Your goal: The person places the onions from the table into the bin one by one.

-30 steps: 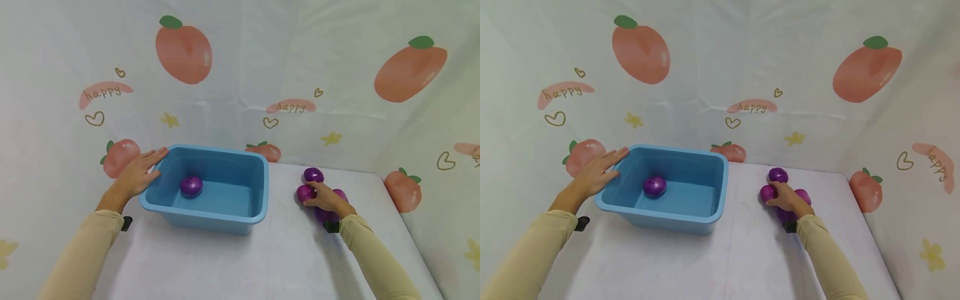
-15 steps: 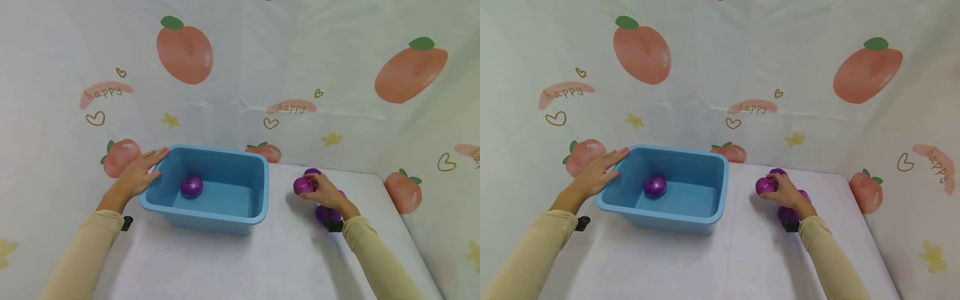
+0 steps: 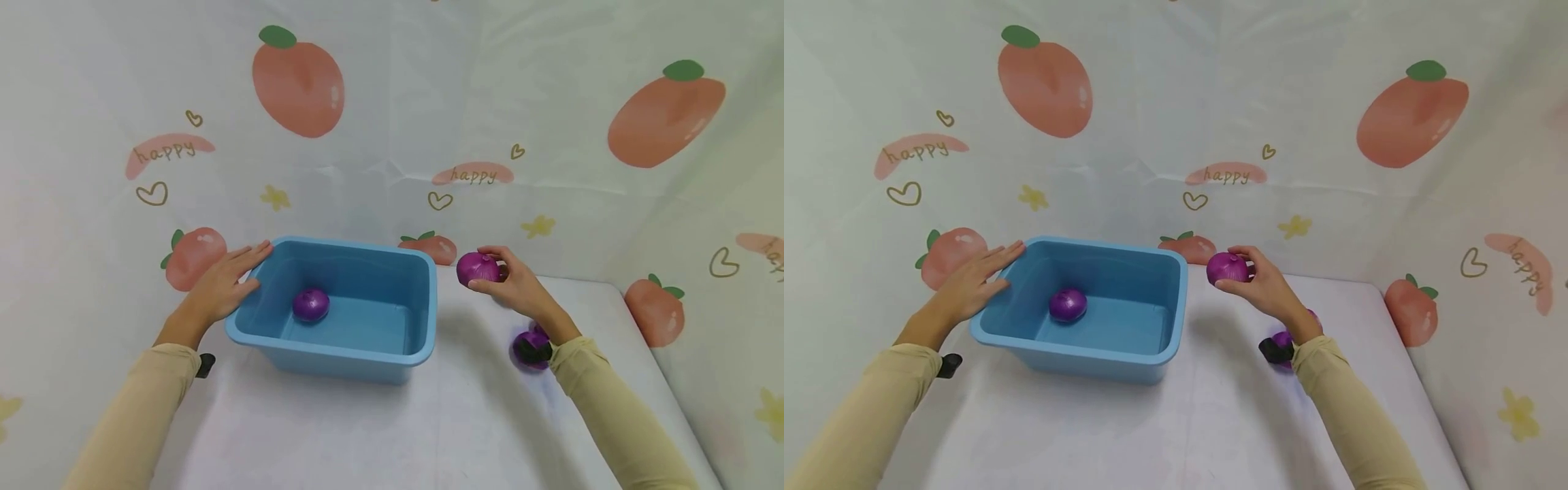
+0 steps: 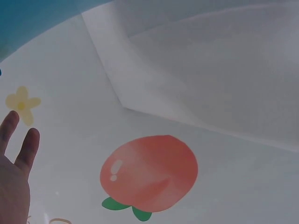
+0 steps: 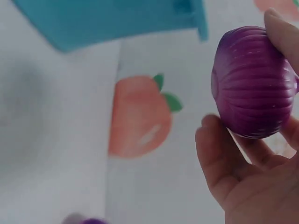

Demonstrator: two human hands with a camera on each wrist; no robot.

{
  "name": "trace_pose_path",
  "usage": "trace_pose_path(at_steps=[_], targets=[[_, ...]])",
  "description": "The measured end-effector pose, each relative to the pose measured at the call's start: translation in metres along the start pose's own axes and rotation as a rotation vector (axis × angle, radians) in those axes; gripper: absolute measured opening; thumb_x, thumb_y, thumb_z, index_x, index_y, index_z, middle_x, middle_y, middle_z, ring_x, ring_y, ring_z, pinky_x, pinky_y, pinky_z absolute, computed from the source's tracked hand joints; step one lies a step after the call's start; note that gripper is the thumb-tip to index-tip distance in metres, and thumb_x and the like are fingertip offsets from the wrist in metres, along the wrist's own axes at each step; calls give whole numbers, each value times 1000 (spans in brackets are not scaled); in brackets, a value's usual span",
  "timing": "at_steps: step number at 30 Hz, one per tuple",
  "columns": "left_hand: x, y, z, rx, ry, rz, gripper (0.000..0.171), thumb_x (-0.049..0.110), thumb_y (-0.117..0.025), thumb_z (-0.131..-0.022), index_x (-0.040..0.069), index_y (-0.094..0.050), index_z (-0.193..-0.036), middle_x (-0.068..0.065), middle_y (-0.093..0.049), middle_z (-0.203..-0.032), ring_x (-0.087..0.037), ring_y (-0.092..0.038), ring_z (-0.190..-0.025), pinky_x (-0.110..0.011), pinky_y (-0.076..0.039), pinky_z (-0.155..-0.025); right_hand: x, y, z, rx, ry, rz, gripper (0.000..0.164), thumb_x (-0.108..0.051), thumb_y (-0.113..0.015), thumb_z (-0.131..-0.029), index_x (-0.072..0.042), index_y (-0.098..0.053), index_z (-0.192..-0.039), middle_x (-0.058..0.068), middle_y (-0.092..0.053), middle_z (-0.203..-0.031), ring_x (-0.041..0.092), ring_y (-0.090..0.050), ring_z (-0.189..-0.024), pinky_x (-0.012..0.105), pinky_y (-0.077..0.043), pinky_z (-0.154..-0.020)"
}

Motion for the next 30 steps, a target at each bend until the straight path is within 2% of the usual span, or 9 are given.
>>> trace_pose_path(at_steps=[5, 9, 12, 16, 23, 30], targets=[[2, -5, -3, -17, 0, 3, 62, 35, -44, -101, 24, -32, -161, -9, -37, -166, -48, -34, -149, -77, -29, -114, -31, 0, -3, -23, 65, -63, 76, -28, -78, -90, -15, -38, -153, 15, -48, -149, 37, -61, -121, 46, -60, -96], [3, -10, -2, -30, 4, 17, 62, 36, -45, -101, 24, -32, -161, -10, -36, -166, -49, -34, -149, -78, -29, -113, -58, -5, -8, -50, 100, -97, 78, -29, -80, -88, -18, -38, -153, 12, -51, -147, 34, -60, -124, 49, -60, -97], [2, -8, -1, -9, -1, 33, 62, 34, -46, -101, 22, -33, -160, -11, -37, -166, -49, -34, -149, -78, -28, -113, -80, -14, -16, -82, 138, -128, 76, -29, -81, -87, -20, -41, -151, 9, -54, -144, 32, -60, -123, 48, -60, -96], [0, -5, 0, -2, -1, 32, 62, 34, -46, -101, 23, -34, -160, -11, -38, -165, -49, -35, -149, -78, -30, -112, -105, -33, -30, -127, 182, -157, 77, -29, -82, -85, -19, -42, -150, 8, -55, -142, 29, -60, -123, 44, -62, -94], [-6, 1, 3, -22, 47, 10, 63, 35, -46, -100, 28, -31, -161, -10, -37, -166, -47, -33, -150, -78, -31, -111, -142, -75, -58, -186, 289, -186, 80, -28, -86, -80, -14, -43, -146, 6, -56, -140, 25, -60, -121, 40, -62, -93], [-2, -2, 0, -21, 32, 12, 62, 35, -44, -100, 26, -32, -161, -10, -38, -165, -48, -33, -150, -78, -29, -113, -165, -113, -78, -280, 337, -209, 75, -26, -85, -81, -15, -46, -145, 4, -57, -138, 20, -60, -122, 35, -62, -93]])
Point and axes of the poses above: each hand's wrist, its own z-axis away from the middle knuckle, its own y-axis out of the back of the hand, x = y × z, the point moved 8 cm from there along -z, towards the middle knuckle
